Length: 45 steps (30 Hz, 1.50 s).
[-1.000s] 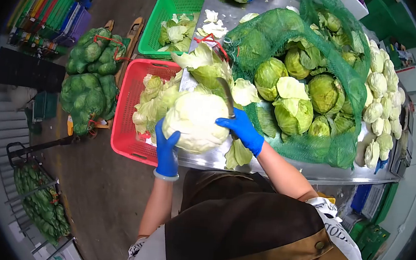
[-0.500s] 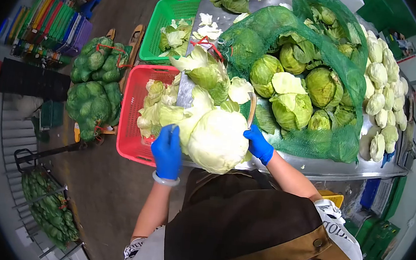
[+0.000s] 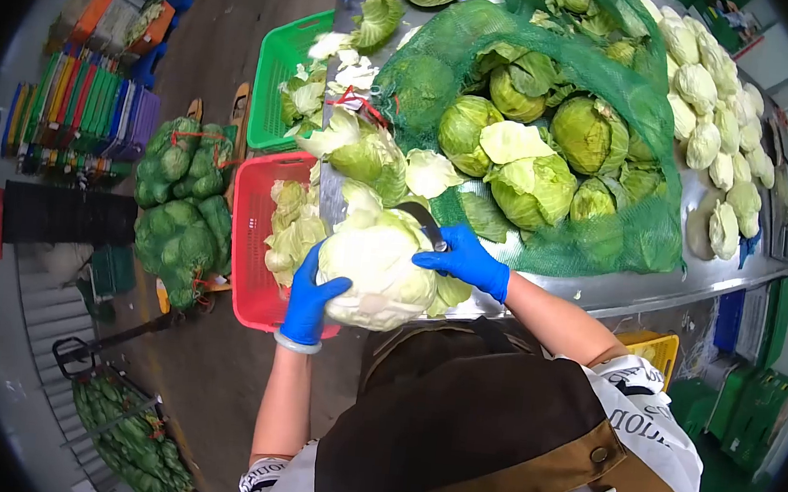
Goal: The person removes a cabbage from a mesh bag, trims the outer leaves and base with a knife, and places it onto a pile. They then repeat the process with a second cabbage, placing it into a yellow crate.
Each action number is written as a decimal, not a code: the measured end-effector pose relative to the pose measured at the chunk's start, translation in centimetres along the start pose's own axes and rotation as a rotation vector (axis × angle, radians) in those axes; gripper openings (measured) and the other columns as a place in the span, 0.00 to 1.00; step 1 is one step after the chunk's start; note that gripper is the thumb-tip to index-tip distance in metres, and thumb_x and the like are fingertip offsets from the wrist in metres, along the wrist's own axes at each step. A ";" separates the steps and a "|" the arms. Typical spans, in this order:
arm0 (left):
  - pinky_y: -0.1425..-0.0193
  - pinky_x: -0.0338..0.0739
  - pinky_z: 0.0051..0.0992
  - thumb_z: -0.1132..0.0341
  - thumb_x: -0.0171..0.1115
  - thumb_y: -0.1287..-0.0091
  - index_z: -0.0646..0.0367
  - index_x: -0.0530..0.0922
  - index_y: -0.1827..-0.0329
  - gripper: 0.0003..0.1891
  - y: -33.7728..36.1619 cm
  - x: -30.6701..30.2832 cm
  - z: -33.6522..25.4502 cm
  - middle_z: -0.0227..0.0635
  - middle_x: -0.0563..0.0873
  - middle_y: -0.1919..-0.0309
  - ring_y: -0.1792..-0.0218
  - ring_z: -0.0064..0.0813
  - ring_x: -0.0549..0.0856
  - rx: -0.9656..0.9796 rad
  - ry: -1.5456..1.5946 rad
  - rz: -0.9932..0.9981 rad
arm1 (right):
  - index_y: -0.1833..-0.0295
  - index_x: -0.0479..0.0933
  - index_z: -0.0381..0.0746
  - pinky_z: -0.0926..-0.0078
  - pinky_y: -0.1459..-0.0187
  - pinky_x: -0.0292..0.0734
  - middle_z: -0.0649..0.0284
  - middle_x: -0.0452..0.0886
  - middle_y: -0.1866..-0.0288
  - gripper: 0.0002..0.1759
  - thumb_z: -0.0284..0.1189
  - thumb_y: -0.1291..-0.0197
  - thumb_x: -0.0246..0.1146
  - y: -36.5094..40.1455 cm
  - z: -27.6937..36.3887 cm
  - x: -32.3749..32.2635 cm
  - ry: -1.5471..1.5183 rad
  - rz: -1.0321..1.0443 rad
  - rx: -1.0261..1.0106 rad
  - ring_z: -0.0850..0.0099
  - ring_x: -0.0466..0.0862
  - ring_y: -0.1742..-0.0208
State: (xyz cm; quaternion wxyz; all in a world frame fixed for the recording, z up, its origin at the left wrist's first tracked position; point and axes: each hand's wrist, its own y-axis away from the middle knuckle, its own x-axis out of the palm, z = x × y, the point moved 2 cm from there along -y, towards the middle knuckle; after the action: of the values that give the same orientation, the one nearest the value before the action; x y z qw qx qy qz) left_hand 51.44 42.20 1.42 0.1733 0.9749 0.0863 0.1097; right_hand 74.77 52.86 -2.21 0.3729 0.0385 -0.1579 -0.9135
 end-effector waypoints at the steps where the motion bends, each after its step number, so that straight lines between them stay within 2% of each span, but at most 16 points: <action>1: 0.33 0.69 0.33 0.72 0.69 0.49 0.67 0.63 0.30 0.40 0.2 0.0 0.8 0.44 0.75 0.39 0.38 0.36 0.75 -0.011 0.125 -0.002 | 0.54 0.82 0.33 0.80 0.65 0.75 0.64 0.84 0.69 0.24 0.42 0.47 0.73 0.1 -0.4 0.0 0.015 0.019 0.039 0.82 0.79 0.69; 3: 0.33 0.70 0.35 0.68 0.67 0.44 0.66 0.63 0.30 0.38 0.5 0.0 2.2 0.43 0.75 0.38 0.38 0.36 0.75 0.018 0.179 -0.042 | 0.60 0.82 0.33 0.79 0.73 0.72 0.65 0.79 0.78 0.21 0.42 0.45 0.72 0.5 -0.5 0.5 -0.057 -0.037 0.065 0.80 0.77 0.78; 4: 0.33 0.70 0.35 0.66 0.66 0.42 0.66 0.63 0.30 0.36 0.7 -0.1 3.0 0.43 0.75 0.38 0.38 0.37 0.76 0.032 0.206 -0.067 | 0.67 0.80 0.34 0.78 0.75 0.72 0.65 0.77 0.79 0.18 0.40 0.46 0.72 0.5 -1.0 0.1 -0.171 -0.178 0.219 0.79 0.76 0.80; 6: 0.33 0.70 0.38 0.62 0.62 0.37 0.64 0.62 0.29 0.34 0.6 -1.2 5.9 0.42 0.74 0.37 0.38 0.38 0.75 -0.035 0.436 -0.177 | 0.72 0.77 0.36 0.78 0.77 0.71 0.63 0.77 0.80 0.19 0.41 0.47 0.72 -0.6 -3.0 -1.0 -0.325 -0.441 0.222 0.78 0.75 0.82; 10: 0.32 0.70 0.41 0.55 0.56 0.29 0.60 0.61 0.28 0.31 0.0 -0.2 5.7 0.40 0.72 0.34 0.36 0.39 0.74 0.032 0.577 -0.312 | 0.59 0.81 0.34 0.71 0.67 0.76 0.63 0.82 0.72 0.24 0.44 0.49 0.73 -1.7 -4.2 -1.8 0.212 -0.481 0.038 0.71 0.81 0.73; 11: 0.32 0.69 0.42 0.55 0.55 0.29 0.59 0.60 0.28 0.31 0.2 0.1 5.4 0.40 0.71 0.33 0.35 0.39 0.73 0.031 0.622 -0.334 | 0.45 0.78 0.35 0.68 0.63 0.77 0.64 0.83 0.67 0.30 0.44 0.48 0.72 -1.7 -4.1 -1.3 0.272 -0.521 -0.053 0.69 0.81 0.68; 14: 0.30 0.67 0.42 0.53 0.53 0.28 0.57 0.58 0.26 0.31 0.7 0.7 5.3 0.39 0.68 0.31 0.33 0.39 0.70 0.058 0.636 -0.374 | 0.38 0.73 0.37 0.72 0.65 0.76 0.65 0.83 0.65 0.33 0.43 0.45 0.71 -1.2 -0.4 1.0 -0.253 -0.428 -0.178 0.73 0.80 0.68; 16: 0.29 0.66 0.40 0.48 0.50 0.27 0.56 0.58 0.25 0.33 1.6 1.0 5.5 0.38 0.66 0.29 0.31 0.38 0.69 0.125 0.481 -0.376 | 0.40 0.74 0.37 0.83 0.71 0.69 0.68 0.80 0.66 0.31 0.41 0.44 0.72 -0.7 0.1 2.1 -0.385 -0.065 0.137 0.84 0.75 0.70; 19: 0.30 0.67 0.38 0.60 0.62 0.35 0.58 0.55 0.25 0.37 2.4 -0.4 3.5 0.39 0.66 0.31 0.33 0.39 0.70 0.185 0.440 -0.156 | 0.42 0.76 0.39 0.83 0.72 0.67 0.70 0.78 0.69 0.29 0.43 0.44 0.71 -1.1 1.2 1.1 -0.272 -0.016 0.175 0.84 0.72 0.73; 22: 0.30 0.67 0.35 0.70 0.66 0.42 0.59 0.54 0.25 0.41 1.8 0.0 1.7 0.40 0.67 0.32 0.33 0.38 0.69 0.109 0.030 -0.134 | 0.43 0.76 0.38 0.81 0.73 0.68 0.70 0.76 0.71 0.28 0.43 0.44 0.71 -1.7 -0.3 1.4 -0.198 0.034 0.226 0.82 0.72 0.74; 23: 0.32 0.68 0.32 0.77 0.67 0.45 0.61 0.56 0.27 0.42 1.2 -0.4 2.8 0.42 0.71 0.35 0.35 0.36 0.72 0.028 0.181 -0.189 | 0.43 0.76 0.37 0.80 0.74 0.70 0.70 0.76 0.72 0.28 0.42 0.44 0.71 -2.1 -0.4 1.6 -0.154 0.008 0.231 0.82 0.73 0.75; 24: 0.33 0.70 0.32 0.77 0.67 0.45 0.62 0.58 0.27 0.40 0.5 -0.7 4.3 0.42 0.72 0.36 0.36 0.36 0.73 -0.026 0.237 -0.241 | 0.42 0.75 0.36 0.79 0.75 0.71 0.70 0.76 0.72 0.28 0.41 0.43 0.71 -2.4 -0.9 1.9 -0.111 -0.020 0.236 0.81 0.75 0.76; 25: 0.34 0.71 0.32 0.76 0.67 0.44 0.62 0.59 0.28 0.39 0.0 -0.9 6.1 0.42 0.74 0.38 0.38 0.36 0.75 -0.088 0.293 -0.293 | 0.44 0.77 0.38 0.70 0.64 0.76 0.64 0.81 0.68 0.25 0.42 0.41 0.68 -3.1 -4.6 2.3 0.149 -0.274 -0.075 0.70 0.81 0.66; 28: 0.44 0.79 0.33 0.74 0.71 0.44 0.63 0.66 0.33 0.35 -1.3 -1.2 11.2 0.40 0.78 0.43 0.45 0.35 0.80 -0.180 0.251 -0.456 | 0.40 0.76 0.44 0.63 0.59 0.78 0.58 0.83 0.61 0.22 0.39 0.38 0.64 -1.7 -4.5 1.9 0.638 -0.317 -0.368 0.60 0.83 0.60; 36: 0.53 0.82 0.36 0.65 0.73 0.45 0.56 0.70 0.36 0.33 -2.1 -0.3 15.7 0.39 0.81 0.48 0.51 0.36 0.84 -0.339 0.295 -0.615 | 0.32 0.70 0.52 0.62 0.63 0.77 0.58 0.79 0.64 0.24 0.32 0.35 0.57 0.8 -8.1 3.6 0.811 -0.166 -0.273 0.59 0.81 0.64; 45: 0.54 0.82 0.39 0.62 0.73 0.44 0.55 0.69 0.35 0.34 -2.5 -0.4 16.4 0.39 0.81 0.47 0.51 0.37 0.84 -0.336 0.284 -0.617 | 0.31 0.68 0.54 0.65 0.70 0.77 0.59 0.76 0.68 0.35 0.22 0.46 0.54 -0.9 -8.7 4.1 1.229 -0.085 -0.306 0.64 0.80 0.69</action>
State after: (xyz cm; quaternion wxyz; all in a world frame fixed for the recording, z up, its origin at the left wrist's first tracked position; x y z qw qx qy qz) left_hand 54.74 39.20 -14.56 0.3420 0.8362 0.3797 0.1991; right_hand 72.87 48.40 -10.55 0.3603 0.5085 0.2189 -0.7508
